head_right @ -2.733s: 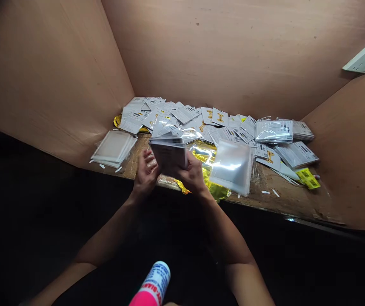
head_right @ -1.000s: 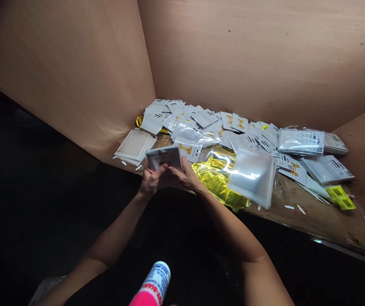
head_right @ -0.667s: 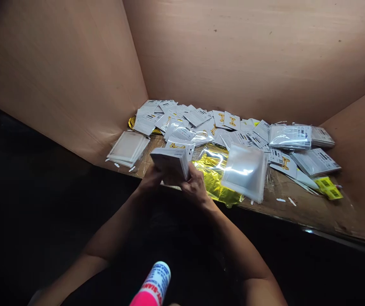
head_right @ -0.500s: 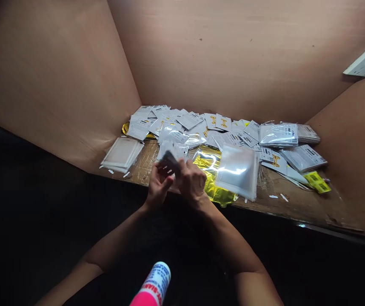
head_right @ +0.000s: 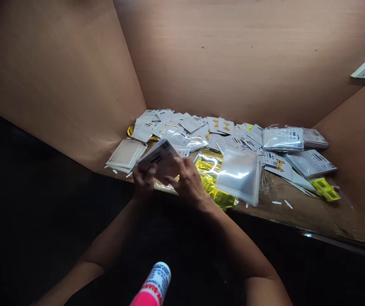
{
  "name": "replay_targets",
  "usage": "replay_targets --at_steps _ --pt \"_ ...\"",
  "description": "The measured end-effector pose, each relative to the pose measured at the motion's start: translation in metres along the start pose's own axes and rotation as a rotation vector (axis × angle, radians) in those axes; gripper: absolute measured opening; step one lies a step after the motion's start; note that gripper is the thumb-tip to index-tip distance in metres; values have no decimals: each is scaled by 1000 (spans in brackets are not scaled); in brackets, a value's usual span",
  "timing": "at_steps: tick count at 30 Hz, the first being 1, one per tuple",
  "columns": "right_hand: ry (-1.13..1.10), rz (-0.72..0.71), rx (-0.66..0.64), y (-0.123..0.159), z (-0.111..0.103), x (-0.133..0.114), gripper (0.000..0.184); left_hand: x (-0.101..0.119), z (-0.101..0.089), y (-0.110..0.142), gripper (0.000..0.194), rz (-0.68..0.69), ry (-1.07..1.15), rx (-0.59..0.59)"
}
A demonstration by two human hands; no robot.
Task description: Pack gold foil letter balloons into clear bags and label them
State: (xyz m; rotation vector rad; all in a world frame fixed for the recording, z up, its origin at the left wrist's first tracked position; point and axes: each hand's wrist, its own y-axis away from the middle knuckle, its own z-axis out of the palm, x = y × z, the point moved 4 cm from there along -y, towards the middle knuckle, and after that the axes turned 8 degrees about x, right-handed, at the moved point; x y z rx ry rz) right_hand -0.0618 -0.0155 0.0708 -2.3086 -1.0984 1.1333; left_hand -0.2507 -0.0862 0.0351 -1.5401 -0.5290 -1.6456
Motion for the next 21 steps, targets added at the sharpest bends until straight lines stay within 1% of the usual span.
replay_targets --at_steps 1,2,3,4,5,6,7,8,10,11,12,13,15,16,17,19,20,21 --pt "-77 48 34 -6 -2 14 79 -1 -10 -8 46 86 -95 -56" --pt "-158 86 17 -12 1 28 86 -4 -16 -14 48 148 -173 -147" --pt "-244 113 -64 -17 9 40 89 -10 -20 -18 50 185 -215 -248" --pt "-329 141 -191 -20 21 51 87 -17 -20 -19 52 198 -221 -348" --pt "-397 180 -317 -21 34 59 80 -26 -17 -19 55 194 -197 -418" --pt "-436 219 -406 -21 45 63 71 -33 -14 -17 58 182 -154 -429" --pt "-448 243 -455 -21 53 65 63 -40 -12 -14 61 161 -110 -377" --pt "-444 243 -463 -19 56 62 57 -45 -10 -10 62 131 -75 -286" --pt "-435 176 -430 -12 48 48 55 -49 -7 3 57 47 -43 -133" --pt "-439 147 -414 -6 39 38 59 -47 -6 10 51 -16 -27 -90" --pt "-443 157 -385 3 27 29 63 -44 -5 17 46 -86 -7 -86" --pt "-441 204 -334 15 14 22 66 -39 -1 23 41 -159 15 -119" --pt "-431 339 -178 45 -13 14 68 -26 15 35 38 -283 44 -271" --pt "-430 408 -76 63 -27 13 66 -20 29 42 39 -328 53 -392" --pt "-436 477 37 83 -41 15 63 -14 48 50 42 -353 60 -556" --pt "-453 637 291 128 -68 26 54 -8 96 67 52 -361 57 -923" --pt "-447 736 441 151 -81 34 49 -9 122 72 57 -335 23 -1071" --pt "-433 831 595 174 -94 43 46 -14 146 72 61 -278 -60 -1140"
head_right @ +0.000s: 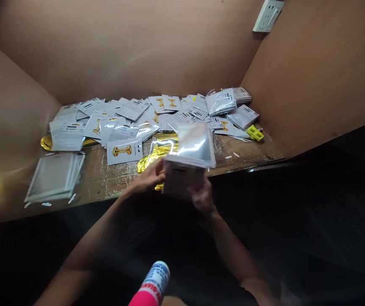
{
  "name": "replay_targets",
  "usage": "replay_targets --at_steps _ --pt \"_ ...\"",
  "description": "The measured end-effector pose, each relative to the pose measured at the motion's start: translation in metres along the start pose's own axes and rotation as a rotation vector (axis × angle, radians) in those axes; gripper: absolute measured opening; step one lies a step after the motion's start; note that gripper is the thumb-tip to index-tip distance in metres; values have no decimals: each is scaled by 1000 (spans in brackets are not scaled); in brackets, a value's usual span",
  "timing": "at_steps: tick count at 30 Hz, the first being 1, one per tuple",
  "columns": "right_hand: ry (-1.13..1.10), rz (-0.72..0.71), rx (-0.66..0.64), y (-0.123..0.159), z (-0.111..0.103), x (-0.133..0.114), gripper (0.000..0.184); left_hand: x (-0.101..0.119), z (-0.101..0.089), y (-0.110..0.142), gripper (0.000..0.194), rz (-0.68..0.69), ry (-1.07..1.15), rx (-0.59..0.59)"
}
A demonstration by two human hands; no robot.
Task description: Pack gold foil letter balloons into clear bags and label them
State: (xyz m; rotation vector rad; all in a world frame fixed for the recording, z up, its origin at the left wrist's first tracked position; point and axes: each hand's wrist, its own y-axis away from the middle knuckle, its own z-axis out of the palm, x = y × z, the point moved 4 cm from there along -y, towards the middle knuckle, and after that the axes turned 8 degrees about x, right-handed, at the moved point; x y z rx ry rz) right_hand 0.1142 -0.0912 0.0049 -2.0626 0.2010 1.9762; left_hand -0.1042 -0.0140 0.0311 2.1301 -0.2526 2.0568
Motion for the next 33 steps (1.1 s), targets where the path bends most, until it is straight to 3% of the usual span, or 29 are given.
replay_targets --at_steps 1,3,5,7,9,11,14,17,21,27,30,33 --pt "-31 50 157 1 -25 9 45 -1 1 -23 63 5 -150 65" --pt "-94 109 406 6 -70 23 46 -3 -13 -58 66 25 -547 325" --pt "-136 134 534 11 -106 30 51 -5 -35 -71 69 -10 -895 504" --pt "-139 161 553 16 -131 34 53 -11 -57 -62 70 -135 -1082 515" --pt "-139 217 502 19 -141 40 53 -18 -68 -39 67 -255 -1144 452" --pt "-165 302 423 19 -136 49 52 -22 -68 -16 62 -286 -1156 406" --pt "-229 435 269 19 -107 64 55 -26 -62 1 43 -247 -1047 409" --pt "-298 550 75 23 -71 72 59 -32 -65 8 31 -261 -767 455" --pt "-387 702 -109 35 -39 78 66 -39 -67 31 37 -298 -321 541" --pt "-462 845 -246 47 -5 73 70 -47 -38 70 49 -262 -120 649" --pt "-479 814 -253 41 7 65 66 -50 -36 80 51 -292 -52 640" --pt "-471 793 -242 34 13 58 64 -50 -40 90 59 -388 133 544"
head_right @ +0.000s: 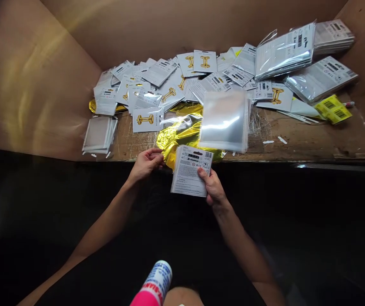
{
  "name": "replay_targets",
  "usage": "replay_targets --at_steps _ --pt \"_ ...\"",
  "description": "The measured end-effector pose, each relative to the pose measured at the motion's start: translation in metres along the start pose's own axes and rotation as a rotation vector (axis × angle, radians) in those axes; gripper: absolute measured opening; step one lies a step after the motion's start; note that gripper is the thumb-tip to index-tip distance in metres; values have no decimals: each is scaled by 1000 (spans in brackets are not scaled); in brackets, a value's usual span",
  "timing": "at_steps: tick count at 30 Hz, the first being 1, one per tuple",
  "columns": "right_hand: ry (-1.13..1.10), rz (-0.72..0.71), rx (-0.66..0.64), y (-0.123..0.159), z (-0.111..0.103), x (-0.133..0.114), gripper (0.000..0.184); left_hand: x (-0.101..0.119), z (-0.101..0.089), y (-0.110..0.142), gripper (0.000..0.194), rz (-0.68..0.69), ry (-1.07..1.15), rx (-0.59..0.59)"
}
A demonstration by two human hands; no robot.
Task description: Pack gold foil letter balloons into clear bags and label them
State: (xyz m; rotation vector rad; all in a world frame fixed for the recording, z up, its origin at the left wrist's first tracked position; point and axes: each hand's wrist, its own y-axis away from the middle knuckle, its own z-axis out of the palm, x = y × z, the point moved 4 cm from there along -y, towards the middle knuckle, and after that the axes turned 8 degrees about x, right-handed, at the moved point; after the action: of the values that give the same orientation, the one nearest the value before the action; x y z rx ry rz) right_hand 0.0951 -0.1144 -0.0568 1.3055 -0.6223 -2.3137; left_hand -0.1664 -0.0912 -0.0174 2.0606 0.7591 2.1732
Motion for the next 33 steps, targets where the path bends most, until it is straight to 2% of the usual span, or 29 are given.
replay_targets --at_steps 2,4,8,11,14,18,20,22,26,29,33 --pt "14 -4 6 0 3 -4 63 0 -3 6 78 -86 92 -89" --pt "27 3 1 1 6 -8 61 1 -5 11 81 -112 141 -94" --pt "69 55 -12 8 5 -12 57 -4 -9 14 48 -83 178 72" --pt "132 75 -40 17 -6 -13 55 -15 -11 15 42 -54 233 160" --pt "179 102 -193 29 -7 -9 53 -27 -9 17 46 -17 299 211" --pt "198 257 -509 40 23 7 59 -38 8 22 53 9 367 216" --pt "236 330 -591 38 39 13 60 -36 16 25 57 20 394 180" --pt "278 366 -610 31 47 15 59 -30 19 28 63 2 387 95" --pt "354 391 -586 19 45 7 60 -16 12 33 73 -89 281 -100" --pt "450 380 -609 19 43 -3 63 -6 7 35 76 -96 212 -208" --pt "478 262 -581 24 47 -24 61 4 4 39 76 -83 166 -248"
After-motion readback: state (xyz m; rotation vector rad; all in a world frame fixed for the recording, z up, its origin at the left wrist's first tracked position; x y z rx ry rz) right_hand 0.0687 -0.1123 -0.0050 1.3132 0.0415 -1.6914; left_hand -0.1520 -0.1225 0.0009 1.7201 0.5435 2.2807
